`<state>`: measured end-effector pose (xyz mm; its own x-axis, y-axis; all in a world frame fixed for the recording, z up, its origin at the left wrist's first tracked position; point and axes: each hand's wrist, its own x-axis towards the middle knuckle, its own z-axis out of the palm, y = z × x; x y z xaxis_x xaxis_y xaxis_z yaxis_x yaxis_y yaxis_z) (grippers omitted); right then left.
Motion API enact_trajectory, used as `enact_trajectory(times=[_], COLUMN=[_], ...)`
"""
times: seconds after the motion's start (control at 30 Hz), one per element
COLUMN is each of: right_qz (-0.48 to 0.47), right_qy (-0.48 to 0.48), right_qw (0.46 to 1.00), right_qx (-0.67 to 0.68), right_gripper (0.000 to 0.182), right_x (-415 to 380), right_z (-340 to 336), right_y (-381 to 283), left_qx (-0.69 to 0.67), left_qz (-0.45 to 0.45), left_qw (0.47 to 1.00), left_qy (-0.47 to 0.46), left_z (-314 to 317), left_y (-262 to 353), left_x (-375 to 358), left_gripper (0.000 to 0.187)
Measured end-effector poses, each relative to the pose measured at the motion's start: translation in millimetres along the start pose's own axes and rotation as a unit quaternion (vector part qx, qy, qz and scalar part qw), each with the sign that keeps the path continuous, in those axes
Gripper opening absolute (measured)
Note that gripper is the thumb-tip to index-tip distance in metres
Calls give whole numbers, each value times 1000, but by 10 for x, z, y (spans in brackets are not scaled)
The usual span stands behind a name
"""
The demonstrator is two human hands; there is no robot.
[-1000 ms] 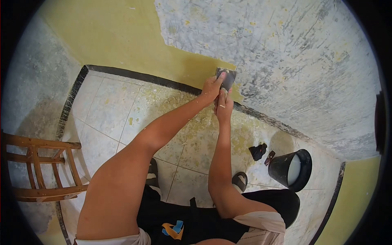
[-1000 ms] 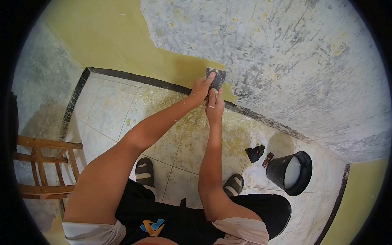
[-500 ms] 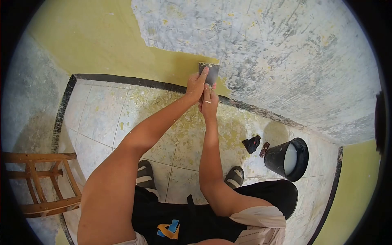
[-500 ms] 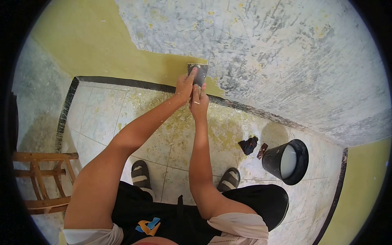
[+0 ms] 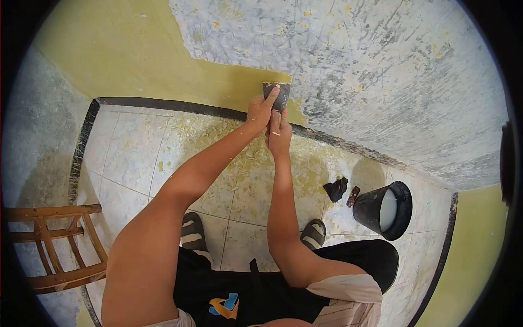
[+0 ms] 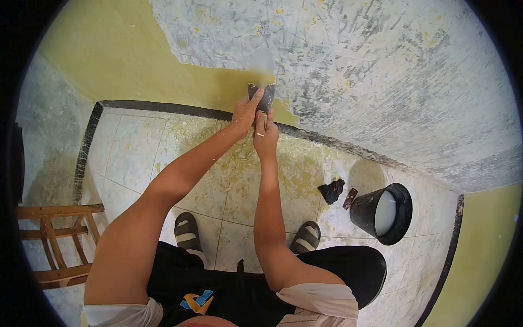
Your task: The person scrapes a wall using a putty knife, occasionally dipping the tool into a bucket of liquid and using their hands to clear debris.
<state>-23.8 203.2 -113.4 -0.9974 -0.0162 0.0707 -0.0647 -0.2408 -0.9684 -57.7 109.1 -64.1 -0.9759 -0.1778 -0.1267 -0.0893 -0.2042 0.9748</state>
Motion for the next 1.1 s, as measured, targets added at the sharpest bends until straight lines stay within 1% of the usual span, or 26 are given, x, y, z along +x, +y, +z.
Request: enact_trajectory(times=[0.07, 0.13, 0.2, 0.27, 0.3, 0.47, 0.5, 0.53, 0.57, 0.6, 0.63, 0.67, 0.73, 0.77, 0.8, 0.87, 0.9, 0.93, 0.97, 1.0, 1.03, 1.1], right_qz=[14, 21, 30, 73, 78, 41, 44, -37, -117, -112, -90, -71, -165, -119, -97, -54, -31, -6, -4, 2, 6, 17], right_qy=[1, -4, -9, -13, -15, -9, -9, -15, -20, -18, -31, -43, -33, -27, -27, -23, -8, 8, 12, 8, 3, -2], right_qw=[1000, 1000, 1000, 997, 997, 999, 999, 997, 987, 987, 988, 988, 973, 986, 991, 997, 999, 1000, 1000, 999, 998, 999], right_qx=[0, -2, -2, 12, 12, -18, -18, -65, -112, -115, -124, -133, -157, -116, -93, -45, -17, 10, 12, 38, 62, 49], right_gripper=[41, 42, 42, 40, 40, 40, 40, 40, 40, 40, 40, 41, 43, 43, 42, 41, 41, 41, 41, 42, 43, 44], right_x=[-1, -19, -38, -46, -67, -14, 64, 195, 308, 351, 373, 381, 330, 257, 185, 43, -52, -127, -172, -206, -220, -228], right_z=[6, 5, 5, 7, 18, 7, -25, -54, -68, -28, 55, 112, 209, 265, 289, 339, 352, 351, 318, 261, 202, 112], right_y=[-13, -62, -110, -165, -173, -163, -129, -85, -28, -162, -453, -639, -558, -506, -447, -331, -288, -248, -219, -206, -195, -178], left_qx=[-10, -19, -41, -62, -73, -121, -130, -138, -138, -122, -107, -109, -14, 2, -1, 56, 46, 50, 22, -9, -10, -5], left_qz=[9, -21, -28, -35, -33, -29, -14, 2, -1, 16, 32, 28, 52, 33, 38, 51, 45, 43, 39, 35, 33, 2], left_qw=[1000, 1000, 999, 997, 997, 992, 991, 990, 990, 992, 993, 993, 998, 999, 999, 997, 998, 997, 998, 999, 999, 1000], left_qy=[-4, 11, 12, 18, 18, 19, 10, 1, 1, 22, 40, 35, 30, 32, 31, 2, -29, -32, -33, -34, -36, -1], left_z=[21, 47, 79, 92, 96, 133, 137, 141, 129, 121, 110, 80, -20, -58, -99, -155, -105, -89, -70, -32, -7, 34], left_y=[86, 183, 255, 309, 295, 260, 264, 304, 378, 522, 586, 580, 695, 756, 730, 580, 741, 646, 479, 436, 407, 343], left_x=[-61, -116, -166, -195, -197, -176, -157, -144, -70, 8, 68, 109, 134, 38, 14, -15, -237, -211, -181, -205, -207, -225], left_gripper=[43, 41, 41, 40, 40, 40, 41, 42, 42, 43, 45, 45, 47, 47, 47, 46, 45, 45, 45, 45, 45, 45])
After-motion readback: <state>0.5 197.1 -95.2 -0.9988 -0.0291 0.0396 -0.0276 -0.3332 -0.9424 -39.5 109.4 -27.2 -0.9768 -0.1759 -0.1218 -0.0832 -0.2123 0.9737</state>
